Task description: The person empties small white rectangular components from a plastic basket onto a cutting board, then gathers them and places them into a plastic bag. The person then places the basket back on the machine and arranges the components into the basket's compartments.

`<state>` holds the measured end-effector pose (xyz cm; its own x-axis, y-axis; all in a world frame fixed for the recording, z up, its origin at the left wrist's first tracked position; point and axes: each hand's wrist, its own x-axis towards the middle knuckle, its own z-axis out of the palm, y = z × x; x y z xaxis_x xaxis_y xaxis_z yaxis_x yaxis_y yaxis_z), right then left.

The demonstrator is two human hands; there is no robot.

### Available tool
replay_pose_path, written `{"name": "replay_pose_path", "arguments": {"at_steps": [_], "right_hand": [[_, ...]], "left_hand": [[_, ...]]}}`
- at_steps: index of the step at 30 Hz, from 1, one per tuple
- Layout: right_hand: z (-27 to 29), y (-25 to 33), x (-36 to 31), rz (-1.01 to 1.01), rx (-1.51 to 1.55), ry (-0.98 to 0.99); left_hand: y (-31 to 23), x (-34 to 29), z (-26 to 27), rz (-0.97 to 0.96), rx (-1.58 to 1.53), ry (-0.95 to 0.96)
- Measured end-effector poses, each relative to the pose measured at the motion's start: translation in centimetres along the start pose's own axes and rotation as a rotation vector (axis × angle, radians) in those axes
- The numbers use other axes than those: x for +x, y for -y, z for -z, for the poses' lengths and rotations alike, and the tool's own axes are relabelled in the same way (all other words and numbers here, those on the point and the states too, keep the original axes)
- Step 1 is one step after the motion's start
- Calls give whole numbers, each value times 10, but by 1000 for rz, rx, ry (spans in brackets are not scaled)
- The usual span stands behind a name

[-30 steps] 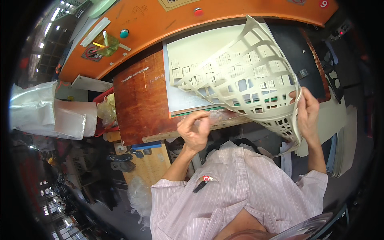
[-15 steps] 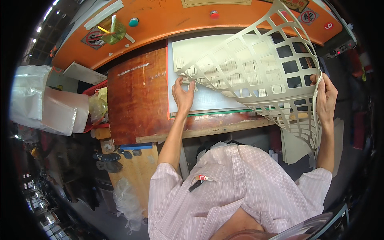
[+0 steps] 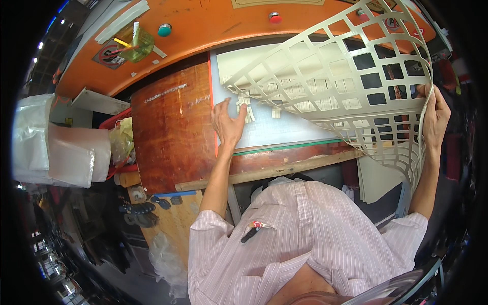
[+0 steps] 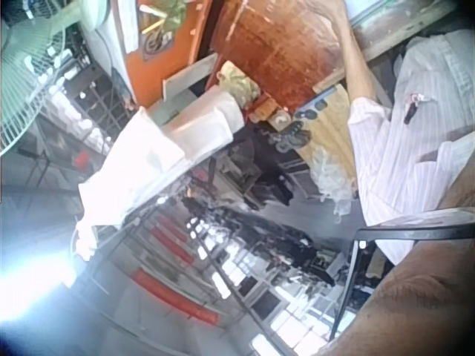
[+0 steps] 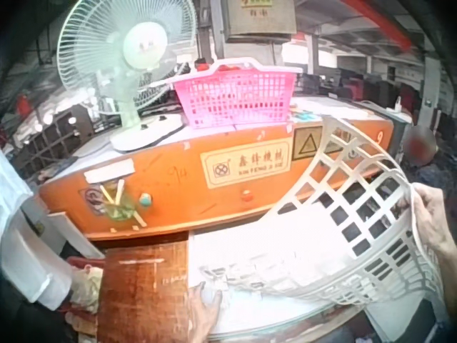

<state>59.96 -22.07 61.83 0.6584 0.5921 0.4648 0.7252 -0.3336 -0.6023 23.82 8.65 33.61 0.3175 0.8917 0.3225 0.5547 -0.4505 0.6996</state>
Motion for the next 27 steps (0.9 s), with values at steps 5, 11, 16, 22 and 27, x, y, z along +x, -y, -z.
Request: {"name": "replay_pose_path", "arguments": {"at_steps": [5,11,16,22,27], "right_hand": [[-1,4,4,-31,-35,-5],[1,8,15,21,-46,-52],[5,3,28,94,-143,-44],[8,-6,44,46,-112,-22],[5,-13,50,106,-40,-32]], "left_hand": [[8,38,-23,527,-713,126],[10,47,-42,590,-782,92],[19,36,-33,536,-873,72],[21,23,-12,581,-807,102],[8,25,-6,441,-468,234]]}}
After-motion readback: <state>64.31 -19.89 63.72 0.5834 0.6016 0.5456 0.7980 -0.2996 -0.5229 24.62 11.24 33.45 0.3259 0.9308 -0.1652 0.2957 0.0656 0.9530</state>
